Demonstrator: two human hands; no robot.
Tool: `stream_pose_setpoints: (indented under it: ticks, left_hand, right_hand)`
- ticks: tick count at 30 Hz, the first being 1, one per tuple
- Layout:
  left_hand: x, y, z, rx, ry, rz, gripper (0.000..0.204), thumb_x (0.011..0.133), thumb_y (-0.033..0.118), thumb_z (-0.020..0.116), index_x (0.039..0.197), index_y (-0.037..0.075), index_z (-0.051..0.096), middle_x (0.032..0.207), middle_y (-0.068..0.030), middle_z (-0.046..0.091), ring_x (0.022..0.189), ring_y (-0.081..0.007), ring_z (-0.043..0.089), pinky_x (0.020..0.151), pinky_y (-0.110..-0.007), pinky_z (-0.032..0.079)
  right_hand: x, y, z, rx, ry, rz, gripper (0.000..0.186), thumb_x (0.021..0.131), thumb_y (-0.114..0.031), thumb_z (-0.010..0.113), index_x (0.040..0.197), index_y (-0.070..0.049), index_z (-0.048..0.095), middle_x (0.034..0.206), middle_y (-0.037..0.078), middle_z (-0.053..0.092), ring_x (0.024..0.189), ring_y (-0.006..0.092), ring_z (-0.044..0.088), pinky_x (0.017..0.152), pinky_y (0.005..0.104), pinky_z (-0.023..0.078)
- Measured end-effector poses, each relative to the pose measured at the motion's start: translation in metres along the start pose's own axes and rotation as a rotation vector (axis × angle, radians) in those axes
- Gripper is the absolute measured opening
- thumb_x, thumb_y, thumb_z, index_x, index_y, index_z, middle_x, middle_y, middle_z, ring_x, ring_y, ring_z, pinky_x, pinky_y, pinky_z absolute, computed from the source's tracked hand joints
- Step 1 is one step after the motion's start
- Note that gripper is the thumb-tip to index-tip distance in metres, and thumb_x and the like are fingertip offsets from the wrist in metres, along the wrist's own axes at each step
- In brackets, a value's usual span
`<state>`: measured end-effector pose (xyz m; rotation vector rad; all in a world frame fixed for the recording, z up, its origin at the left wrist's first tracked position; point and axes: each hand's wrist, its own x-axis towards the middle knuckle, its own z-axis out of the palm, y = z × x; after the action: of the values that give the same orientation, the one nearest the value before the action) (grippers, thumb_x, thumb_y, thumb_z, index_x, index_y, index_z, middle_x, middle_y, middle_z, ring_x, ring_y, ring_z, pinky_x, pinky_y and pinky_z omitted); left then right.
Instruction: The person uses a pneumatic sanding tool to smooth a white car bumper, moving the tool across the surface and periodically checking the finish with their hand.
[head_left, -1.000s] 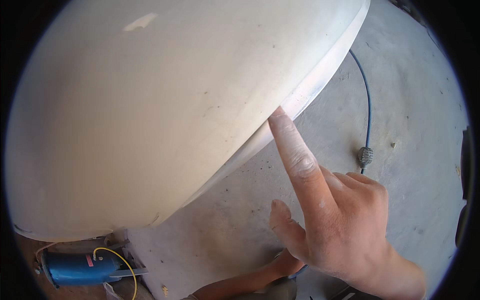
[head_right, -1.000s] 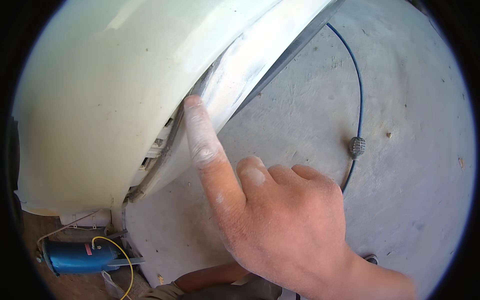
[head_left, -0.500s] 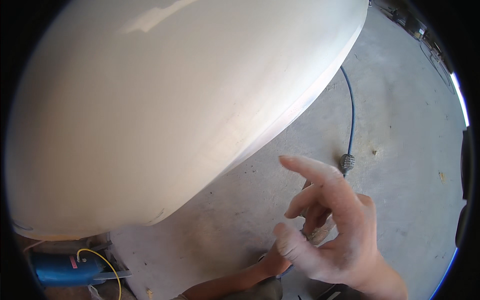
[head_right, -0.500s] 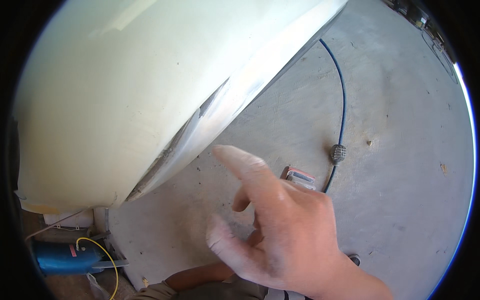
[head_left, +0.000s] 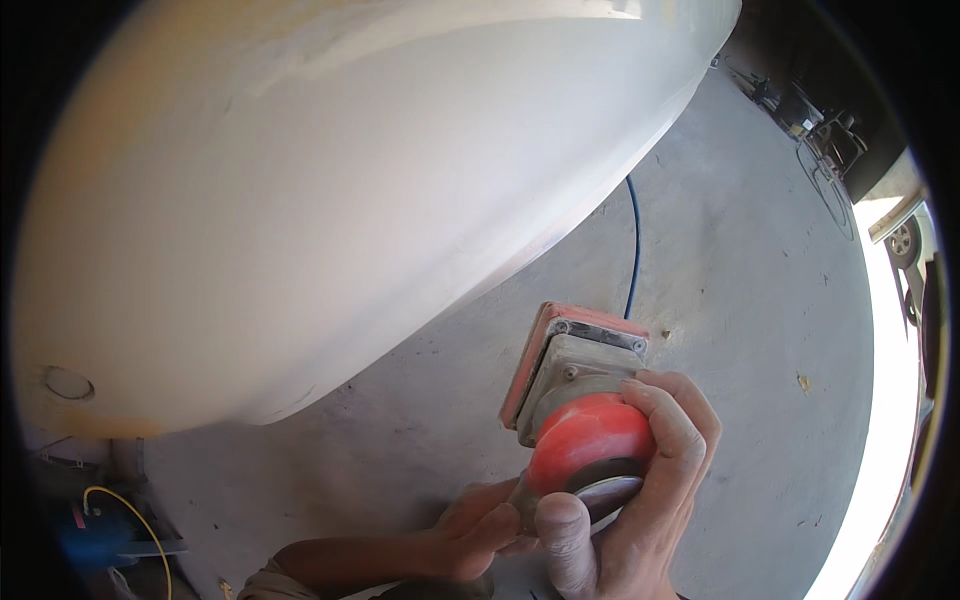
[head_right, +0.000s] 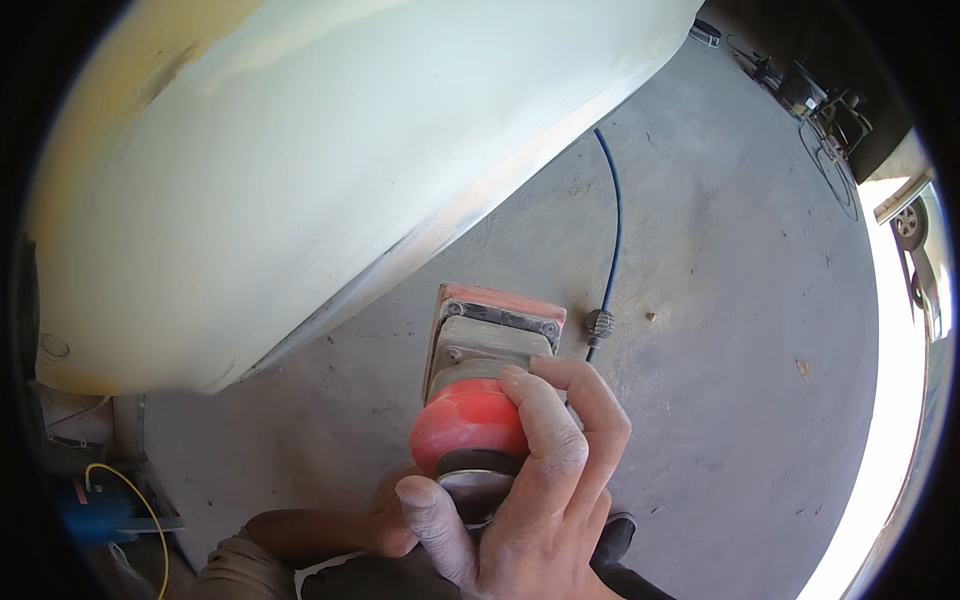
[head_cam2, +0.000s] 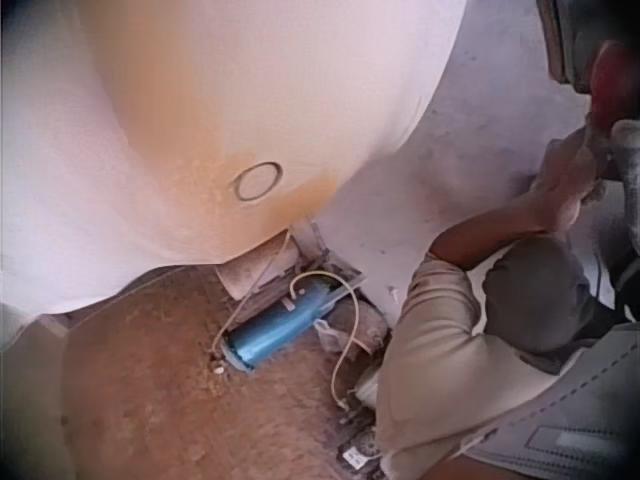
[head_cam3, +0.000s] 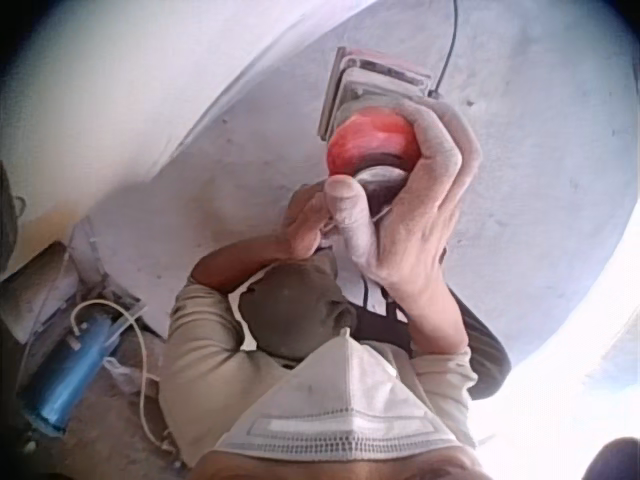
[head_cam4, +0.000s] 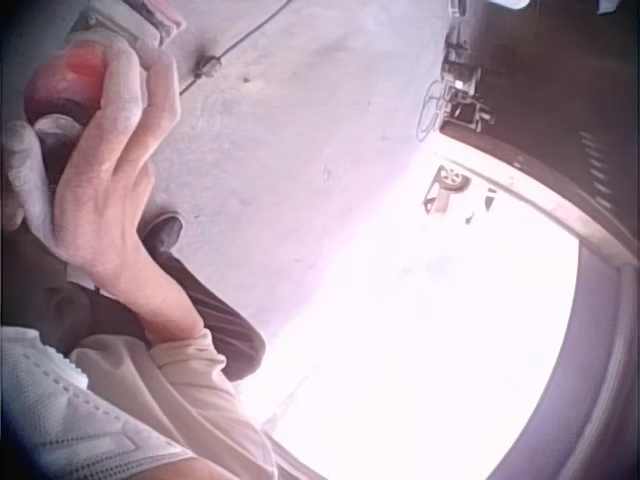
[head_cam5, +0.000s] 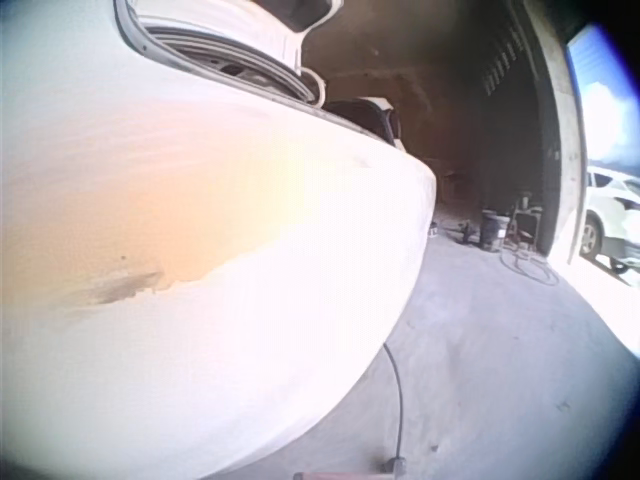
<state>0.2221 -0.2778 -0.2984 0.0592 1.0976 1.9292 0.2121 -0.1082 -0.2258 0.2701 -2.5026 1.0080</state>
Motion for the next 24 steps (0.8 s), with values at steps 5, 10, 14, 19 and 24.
stream_pose_setpoints:
  ticks: [5, 10, 14, 19, 24]
  left_hand:
    - [-0.055, 0.048, -0.012, 0.237, 0.126, -0.111, 0.069, 0.102, 0.063, 0.042, 0.133, 0.002, 0.055, 0.100, -0.0041, 0.063, 0.084, -0.0123, 0.058, 0.072, -0.029, 0.043]
    - [-0.068, 0.061, -0.020, 0.184, 0.090, 0.174, 0.049, 0.113, 0.044, 0.031, 0.098, 0.004, 0.056, 0.067, -0.0004, 0.050, 0.056, -0.0086, 0.041, 0.054, -0.027, 0.032]
    - [-0.070, 0.068, -0.025, 0.223, 0.028, 0.183, 0.051, 0.114, 0.041, 0.028, 0.095, 0.004, 0.056, 0.066, -0.0014, 0.050, 0.055, -0.0086, 0.040, 0.053, -0.026, 0.033]
    - [-0.063, 0.072, -0.025, 0.198, -0.015, 0.149, 0.050, 0.114, 0.042, 0.028, 0.094, 0.004, 0.055, 0.065, -0.0022, 0.049, 0.054, -0.0092, 0.040, 0.053, -0.026, 0.033]
    - [-0.051, 0.064, -0.020, 0.146, 0.002, 0.165, 0.050, 0.113, 0.042, 0.027, 0.091, 0.006, 0.053, 0.065, -0.0011, 0.049, 0.054, -0.0098, 0.040, 0.054, -0.026, 0.031]
  right_hand:
    - [0.019, -0.034, 0.017, 0.322, -0.031, -0.029, 0.072, 0.099, -0.042, 0.068, 0.139, 0.006, 0.033, 0.140, 0.034, 0.043, 0.100, 0.0384, 0.069, 0.069, 0.0399, 0.063]
    - [0.031, -0.048, 0.028, 0.351, -0.066, 0.094, 0.066, 0.099, -0.029, 0.069, 0.138, 0.009, 0.032, 0.140, 0.034, 0.043, 0.104, 0.0380, 0.068, 0.069, 0.0372, 0.062]
    - [0.038, -0.053, 0.032, 0.239, -0.020, 0.030, 0.063, 0.097, -0.023, 0.070, 0.137, 0.009, 0.033, 0.140, 0.033, 0.045, 0.113, 0.0410, 0.063, 0.068, 0.0365, 0.060]
    - [0.042, -0.050, 0.030, 0.193, 0.061, 0.032, 0.053, 0.093, -0.020, 0.072, 0.129, 0.007, 0.043, 0.136, 0.027, 0.052, 0.106, 0.0384, 0.063, 0.065, 0.0365, 0.058]
    - [0.045, -0.040, 0.022, 0.206, 0.011, 0.020, 0.060, 0.093, -0.020, 0.072, 0.133, 0.008, 0.036, 0.138, 0.030, 0.048, 0.113, 0.0400, 0.062, 0.063, 0.0365, 0.059]
